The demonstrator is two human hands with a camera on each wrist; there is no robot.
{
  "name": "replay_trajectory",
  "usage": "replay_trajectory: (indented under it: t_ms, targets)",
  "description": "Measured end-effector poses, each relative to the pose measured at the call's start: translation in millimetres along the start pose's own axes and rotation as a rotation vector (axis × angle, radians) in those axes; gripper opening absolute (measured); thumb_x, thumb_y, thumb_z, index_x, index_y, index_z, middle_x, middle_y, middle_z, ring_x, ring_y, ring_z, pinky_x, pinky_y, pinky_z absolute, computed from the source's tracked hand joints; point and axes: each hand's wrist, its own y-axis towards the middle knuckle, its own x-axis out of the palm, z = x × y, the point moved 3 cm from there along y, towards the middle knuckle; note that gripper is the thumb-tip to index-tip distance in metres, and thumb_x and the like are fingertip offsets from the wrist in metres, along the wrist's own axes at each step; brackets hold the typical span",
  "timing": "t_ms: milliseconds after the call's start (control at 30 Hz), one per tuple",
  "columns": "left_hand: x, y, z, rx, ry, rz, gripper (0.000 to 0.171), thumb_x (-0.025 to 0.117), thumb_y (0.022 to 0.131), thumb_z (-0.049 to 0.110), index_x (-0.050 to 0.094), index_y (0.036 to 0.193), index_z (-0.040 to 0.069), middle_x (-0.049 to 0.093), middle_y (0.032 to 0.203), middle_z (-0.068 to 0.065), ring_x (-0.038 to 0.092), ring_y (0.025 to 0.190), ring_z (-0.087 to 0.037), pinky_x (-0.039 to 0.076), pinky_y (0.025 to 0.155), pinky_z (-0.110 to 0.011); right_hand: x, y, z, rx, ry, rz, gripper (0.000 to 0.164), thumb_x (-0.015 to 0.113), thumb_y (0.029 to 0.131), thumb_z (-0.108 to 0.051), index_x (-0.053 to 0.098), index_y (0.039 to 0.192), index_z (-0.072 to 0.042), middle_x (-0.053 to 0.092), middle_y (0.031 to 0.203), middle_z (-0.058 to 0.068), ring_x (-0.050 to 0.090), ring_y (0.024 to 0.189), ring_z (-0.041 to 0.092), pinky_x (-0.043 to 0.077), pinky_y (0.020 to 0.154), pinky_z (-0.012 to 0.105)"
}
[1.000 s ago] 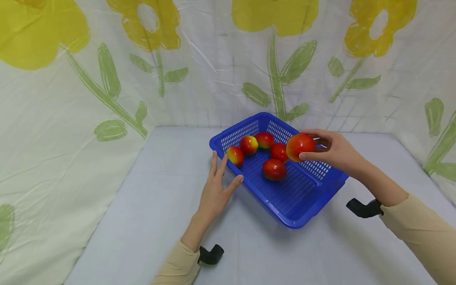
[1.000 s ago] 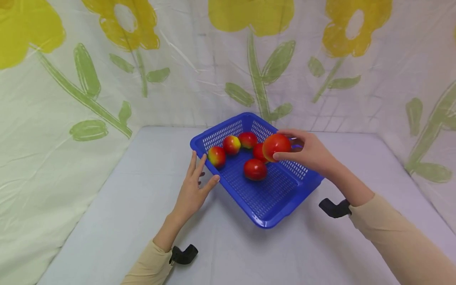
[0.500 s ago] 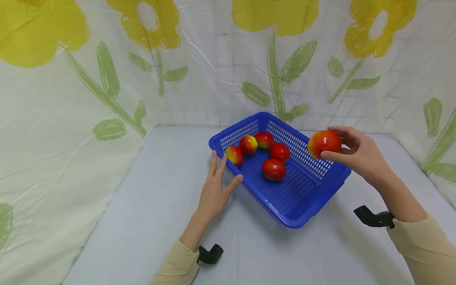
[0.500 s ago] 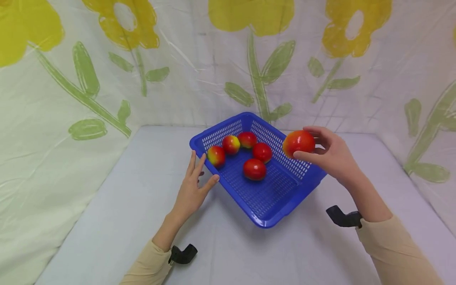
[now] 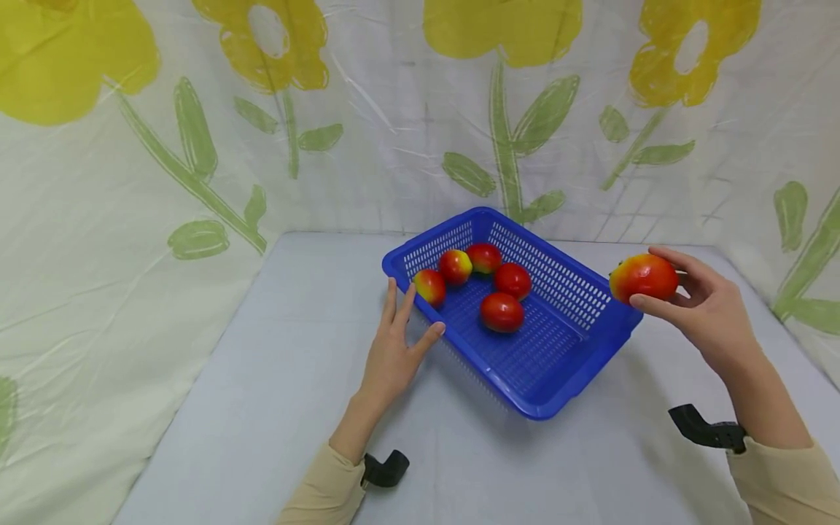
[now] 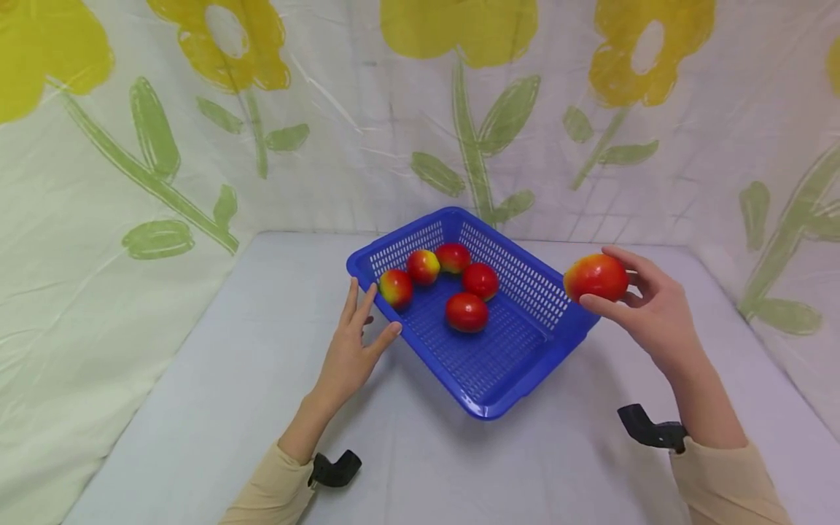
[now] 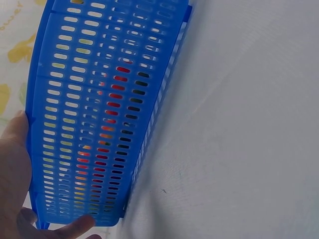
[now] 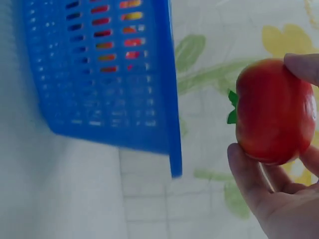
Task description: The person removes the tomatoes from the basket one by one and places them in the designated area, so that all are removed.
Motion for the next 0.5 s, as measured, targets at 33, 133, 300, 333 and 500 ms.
replay_trajectory:
  t_ms: [33,133,300,333,500]
  targets:
    - [-0.1,-0.1,-0.2,-0.002,0.001,-0.001,0.082,0.056,0.093,0.060,0.027,0.157,0.019,0.000,0.164,-0.002,0.027,0.142,-0.033,0.040,0.098,-0.054,-3,-1,3,0.005,0.000,0.016,0.068,0.076,0.088,-0.012,0.046,0.149,-0.023,0.044,0.137,0.005,0.048,0.114,0.011,0.045,0.077,0.010]
    - [0.1,-0.5,-0.5,-0.009,0.002,-0.007,0.083,0.057,0.092,0.061,0.026,0.157,0.020,0.000,0.164,-0.001,0.027,0.142,-0.032,0.040,0.098,-0.054,-13,-5,11,0.020,-0.009,0.076,0.068,0.076,0.088,-0.011,0.046,0.148,-0.021,0.044,0.135,0.005,0.047,0.112,0.012,0.044,0.077,0.008]
    - [-0.2,-0.3,-0.6,-0.011,0.007,-0.008,0.083,0.057,0.092,0.061,0.026,0.158,0.021,0.000,0.164,0.000,0.027,0.142,-0.031,0.040,0.099,-0.054,-29,-10,27,0.062,-0.019,0.167,0.067,0.074,0.089,-0.011,0.044,0.148,-0.021,0.043,0.139,0.005,0.045,0.113,0.010,0.041,0.078,0.006]
    - [-0.5,-0.2,-0.4,-0.011,0.007,-0.008,0.083,0.057,0.092,0.061,0.026,0.158,0.022,0.000,0.164,0.000,0.028,0.142,-0.031,0.040,0.099,-0.053,-31,-11,31,0.072,-0.022,0.177,0.067,0.074,0.089,-0.011,0.044,0.148,-0.021,0.043,0.140,0.004,0.045,0.114,0.009,0.041,0.078,0.005]
    - [-0.7,0.5,-1.3,-0.010,0.003,-0.007,0.083,0.057,0.092,0.061,0.026,0.157,0.021,-0.001,0.164,0.001,0.028,0.142,-0.031,0.041,0.098,-0.054,-34,-14,52,0.124,-0.061,0.183,0.069,0.074,0.090,-0.018,0.042,0.150,-0.027,0.044,0.144,-0.001,0.045,0.116,0.005,0.039,0.080,0.004]
